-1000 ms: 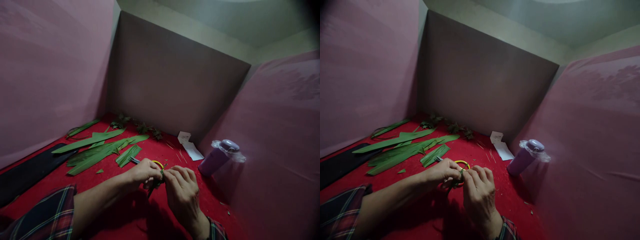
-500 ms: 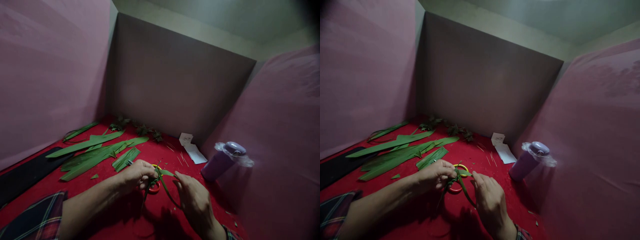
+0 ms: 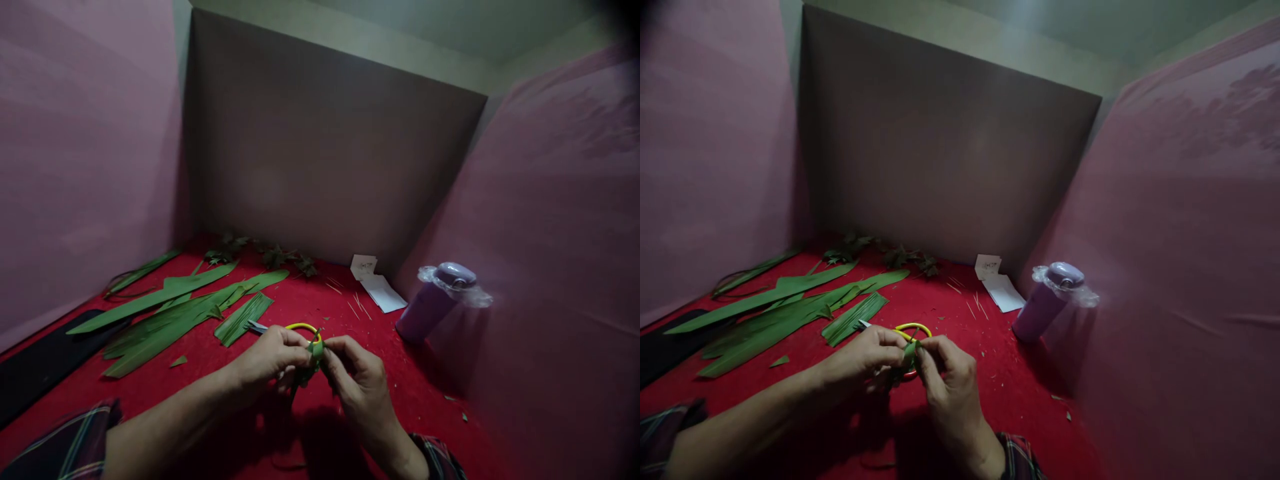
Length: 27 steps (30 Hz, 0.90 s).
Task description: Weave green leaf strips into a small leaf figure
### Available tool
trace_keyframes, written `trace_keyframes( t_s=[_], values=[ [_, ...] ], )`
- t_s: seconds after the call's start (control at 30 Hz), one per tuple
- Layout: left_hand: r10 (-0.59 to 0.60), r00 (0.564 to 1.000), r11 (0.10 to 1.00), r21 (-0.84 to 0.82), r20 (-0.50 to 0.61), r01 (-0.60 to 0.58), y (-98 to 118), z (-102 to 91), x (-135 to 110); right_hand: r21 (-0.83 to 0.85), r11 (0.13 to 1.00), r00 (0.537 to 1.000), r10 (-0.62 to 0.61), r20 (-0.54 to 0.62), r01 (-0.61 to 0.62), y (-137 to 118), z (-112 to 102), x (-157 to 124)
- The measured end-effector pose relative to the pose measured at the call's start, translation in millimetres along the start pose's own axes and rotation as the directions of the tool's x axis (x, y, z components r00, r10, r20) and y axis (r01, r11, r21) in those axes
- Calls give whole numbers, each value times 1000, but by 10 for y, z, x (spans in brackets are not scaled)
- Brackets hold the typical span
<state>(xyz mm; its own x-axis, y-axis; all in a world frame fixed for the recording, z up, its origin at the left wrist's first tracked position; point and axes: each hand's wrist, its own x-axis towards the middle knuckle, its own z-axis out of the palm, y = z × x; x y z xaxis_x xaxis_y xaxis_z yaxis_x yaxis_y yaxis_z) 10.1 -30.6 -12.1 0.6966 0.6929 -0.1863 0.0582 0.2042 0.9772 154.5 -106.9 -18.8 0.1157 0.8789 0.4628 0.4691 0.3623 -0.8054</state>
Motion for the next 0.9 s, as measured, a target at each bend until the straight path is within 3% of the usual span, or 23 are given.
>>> trace_keyframes(
  t_s=[0.17,0.33,0.57,0.73,0.9],
  values=[
    [-18,1000,999,37,7,18,18,12,-12,220,970,994,110,-17,-104,81,64,12],
    [-57,998,998,38,14,56,-3,11,17,48,998,999,-37,-24,38,164,61,-28],
    [-97,995,994,54,21,96,-32,74,7,-112,974,978,-203,-43,197,199,0,-67],
    [-92,996,995,35,7,92,-41,85,14,-75,965,967,-249,43,252,179,-39,-88],
    [-71,997,997,21,-13,71,-52,72,13,4,979,974,-203,97,204,134,-62,-95]
  ],
)
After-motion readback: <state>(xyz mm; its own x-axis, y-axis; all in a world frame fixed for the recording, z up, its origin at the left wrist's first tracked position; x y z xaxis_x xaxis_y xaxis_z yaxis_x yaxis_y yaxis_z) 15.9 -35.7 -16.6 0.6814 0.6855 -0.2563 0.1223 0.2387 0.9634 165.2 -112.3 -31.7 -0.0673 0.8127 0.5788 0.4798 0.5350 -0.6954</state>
